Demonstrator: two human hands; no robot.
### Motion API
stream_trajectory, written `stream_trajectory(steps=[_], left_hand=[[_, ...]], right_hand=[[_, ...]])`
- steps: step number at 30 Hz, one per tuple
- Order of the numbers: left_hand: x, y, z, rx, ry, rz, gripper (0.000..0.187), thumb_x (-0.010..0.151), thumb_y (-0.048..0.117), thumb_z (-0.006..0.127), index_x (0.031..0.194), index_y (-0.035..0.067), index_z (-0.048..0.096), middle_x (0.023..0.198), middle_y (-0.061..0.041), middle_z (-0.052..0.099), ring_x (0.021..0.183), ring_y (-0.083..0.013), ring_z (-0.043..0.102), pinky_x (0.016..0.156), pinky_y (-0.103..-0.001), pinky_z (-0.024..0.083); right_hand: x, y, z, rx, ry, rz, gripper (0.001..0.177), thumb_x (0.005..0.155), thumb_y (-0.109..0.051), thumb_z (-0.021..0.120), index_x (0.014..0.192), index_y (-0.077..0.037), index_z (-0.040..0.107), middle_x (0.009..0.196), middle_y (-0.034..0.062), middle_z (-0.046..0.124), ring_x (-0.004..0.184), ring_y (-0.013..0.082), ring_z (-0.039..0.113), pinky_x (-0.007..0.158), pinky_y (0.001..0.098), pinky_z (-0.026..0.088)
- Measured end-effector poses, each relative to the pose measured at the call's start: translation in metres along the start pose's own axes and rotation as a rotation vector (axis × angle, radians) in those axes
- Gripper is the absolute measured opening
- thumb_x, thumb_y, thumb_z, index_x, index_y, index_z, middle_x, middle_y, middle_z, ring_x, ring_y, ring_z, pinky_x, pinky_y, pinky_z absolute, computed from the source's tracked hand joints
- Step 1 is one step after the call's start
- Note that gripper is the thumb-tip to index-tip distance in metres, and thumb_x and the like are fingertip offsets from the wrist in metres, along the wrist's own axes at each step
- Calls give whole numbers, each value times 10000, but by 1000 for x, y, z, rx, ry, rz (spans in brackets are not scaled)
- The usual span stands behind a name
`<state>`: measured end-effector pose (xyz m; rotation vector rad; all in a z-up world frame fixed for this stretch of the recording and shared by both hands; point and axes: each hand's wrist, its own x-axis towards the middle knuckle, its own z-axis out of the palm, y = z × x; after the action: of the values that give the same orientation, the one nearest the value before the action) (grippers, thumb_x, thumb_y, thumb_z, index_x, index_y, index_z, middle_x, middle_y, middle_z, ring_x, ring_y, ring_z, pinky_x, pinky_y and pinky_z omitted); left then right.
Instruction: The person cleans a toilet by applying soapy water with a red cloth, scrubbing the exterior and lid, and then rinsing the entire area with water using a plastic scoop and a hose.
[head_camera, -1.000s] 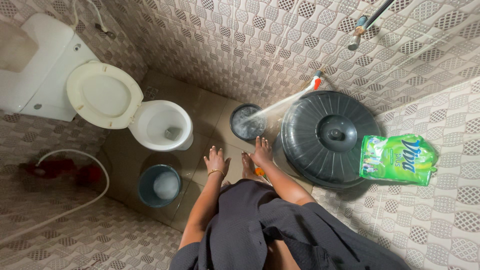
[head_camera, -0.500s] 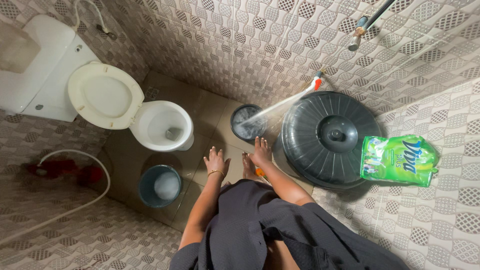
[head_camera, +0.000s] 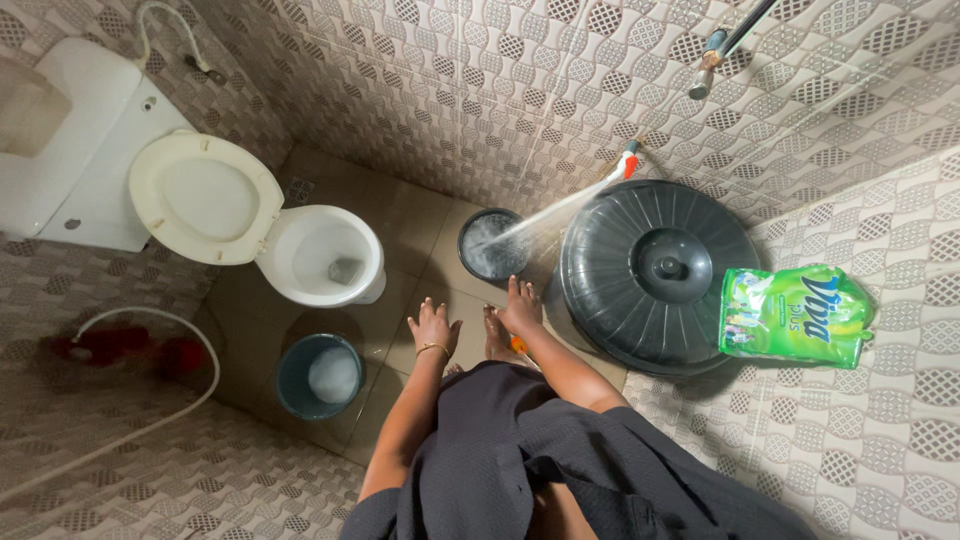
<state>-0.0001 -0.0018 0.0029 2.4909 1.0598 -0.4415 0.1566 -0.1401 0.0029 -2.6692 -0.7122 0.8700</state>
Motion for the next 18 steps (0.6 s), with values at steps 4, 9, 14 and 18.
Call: stream_trajectory(steps=[4,9,14,18], left_hand=[[1,4,0,6,-4,11,676,931,482,664,1477,120,495,1653,-161,273,1529,-291,263,1215,-620,187],[8,19,0,14,-4,23,646,933,474,664,1455,121,519,1650,-160,285,1530,-292,271,1215,-621,189],[25,38,-7,55,25,37,598,958,484,636,1419,115,543,1607,-147,379,1491,-289,349,1205,-647,203],[46,64,-12,10,80,21,414,948,428,628,1231,128,662,1429,-140,541,1367,-290,481,1181,-655,227]], right_hand=[[-1,6,-1,-2,69,-36,991,845,-409,774,1604,-89,223,1593,204,368,1515,371,279,1204,518,271],[5,21,-12,36,222,-108,812,809,-360,801,1469,-38,455,1457,199,509,1428,395,378,1155,505,339],[34,43,-48,97,298,-100,198,836,-261,737,954,-102,748,1119,151,680,1129,348,619,980,466,502],[72,64,-87,102,473,-154,123,821,-206,710,750,-106,715,936,162,697,925,382,662,850,498,538]])
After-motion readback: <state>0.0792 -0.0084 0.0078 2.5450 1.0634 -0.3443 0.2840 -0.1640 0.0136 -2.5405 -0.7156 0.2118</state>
